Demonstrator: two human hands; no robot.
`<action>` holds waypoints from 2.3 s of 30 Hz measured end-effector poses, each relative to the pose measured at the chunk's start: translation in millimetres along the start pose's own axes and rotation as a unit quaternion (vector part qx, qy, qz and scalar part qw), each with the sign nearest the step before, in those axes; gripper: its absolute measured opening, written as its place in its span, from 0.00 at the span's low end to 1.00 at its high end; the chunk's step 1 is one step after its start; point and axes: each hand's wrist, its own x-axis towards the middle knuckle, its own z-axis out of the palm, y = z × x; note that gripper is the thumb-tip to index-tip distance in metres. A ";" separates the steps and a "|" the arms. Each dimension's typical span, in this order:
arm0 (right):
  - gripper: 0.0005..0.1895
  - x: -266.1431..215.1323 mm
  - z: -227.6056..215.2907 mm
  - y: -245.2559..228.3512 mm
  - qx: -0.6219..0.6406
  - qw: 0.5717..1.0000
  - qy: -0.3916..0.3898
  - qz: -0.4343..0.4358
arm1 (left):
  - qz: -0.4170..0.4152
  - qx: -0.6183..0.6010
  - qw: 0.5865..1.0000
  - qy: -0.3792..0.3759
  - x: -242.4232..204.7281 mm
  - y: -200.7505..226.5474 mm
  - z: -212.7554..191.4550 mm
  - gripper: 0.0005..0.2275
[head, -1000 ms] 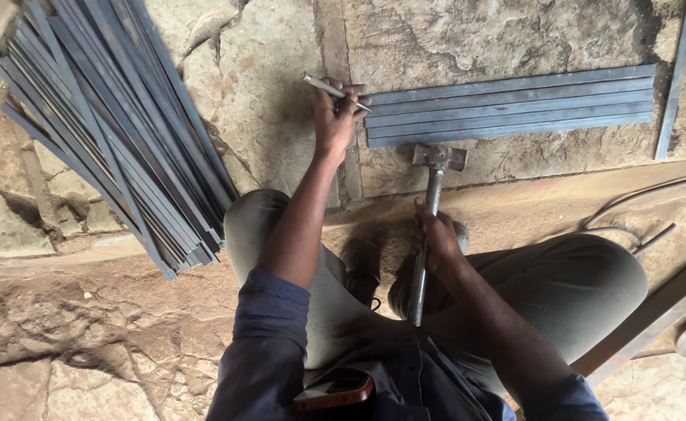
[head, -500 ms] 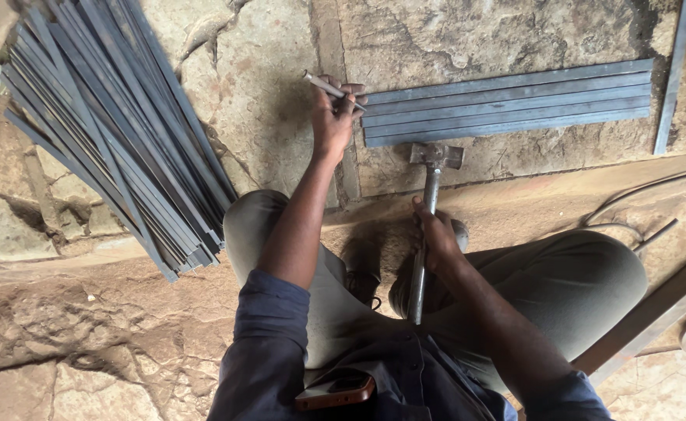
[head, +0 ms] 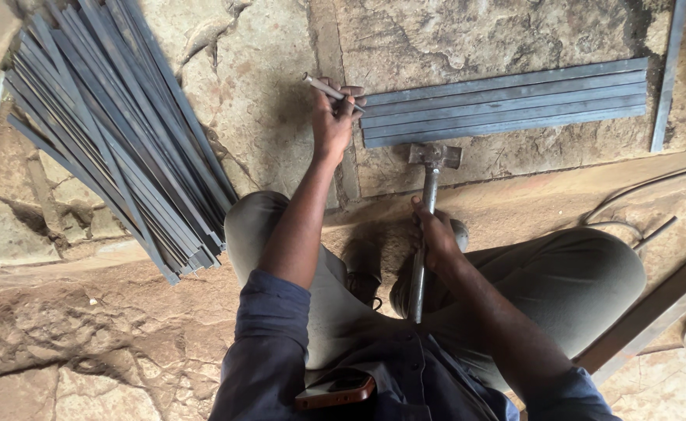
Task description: The person sits on the floor and arranges several metal rods into a neat stack. Using a metal rod as a straightedge and a hammer, the person marks lines across the stacked rods to prepare them for cutting.
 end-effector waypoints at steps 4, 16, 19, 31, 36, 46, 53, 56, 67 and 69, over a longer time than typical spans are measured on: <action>0.18 -3.2 0.3 -1.3 -0.003 1.000 -0.003 0.020 | 0.005 0.007 1.000 0.001 1.1 0.4 0.1 0.17; 0.18 -1.6 0.9 -1.7 -0.016 1.000 0.007 0.012 | 0.038 0.032 0.999 -0.007 1.4 -0.5 1.1 0.17; 0.18 -1.6 0.4 -1.1 -0.012 1.000 0.003 0.016 | 0.047 0.059 0.997 -0.001 0.3 0.3 1.8 0.18; 0.19 -3.4 -1.7 -1.1 -0.014 1.000 0.008 0.010 | 0.222 0.222 0.949 -0.017 -6.0 8.4 13.6 0.10; 0.23 -10.5 -4.2 -3.4 -0.060 0.997 0.010 -0.041 | 0.255 0.251 0.933 -0.042 -12.1 18.0 15.8 0.08; 0.14 -14.6 -75.2 -34.9 -0.042 0.965 -0.074 -0.246 | 0.280 0.309 0.905 -0.082 -16.1 22.1 13.7 0.12; 0.34 -90.2 -81.0 -188.9 0.067 0.717 -0.322 -0.614 | 0.306 0.319 0.894 -0.073 -14.6 17.8 11.6 0.11; 0.29 -88.6 -37.6 -207.3 -0.018 0.667 -0.200 -0.717 | 0.331 0.336 0.879 -0.069 -16.3 22.6 13.2 0.07; 0.24 -28.2 -8.7 -69.8 -0.153 0.951 -0.116 -0.240 | 0.321 0.269 0.906 -0.063 -10.1 -11.7 0.5 0.05; 0.24 -27.9 -18.1 -42.1 -0.093 0.983 -0.085 -0.131 | 0.321 0.193 0.926 -0.042 -6.1 -10.3 3.4 0.06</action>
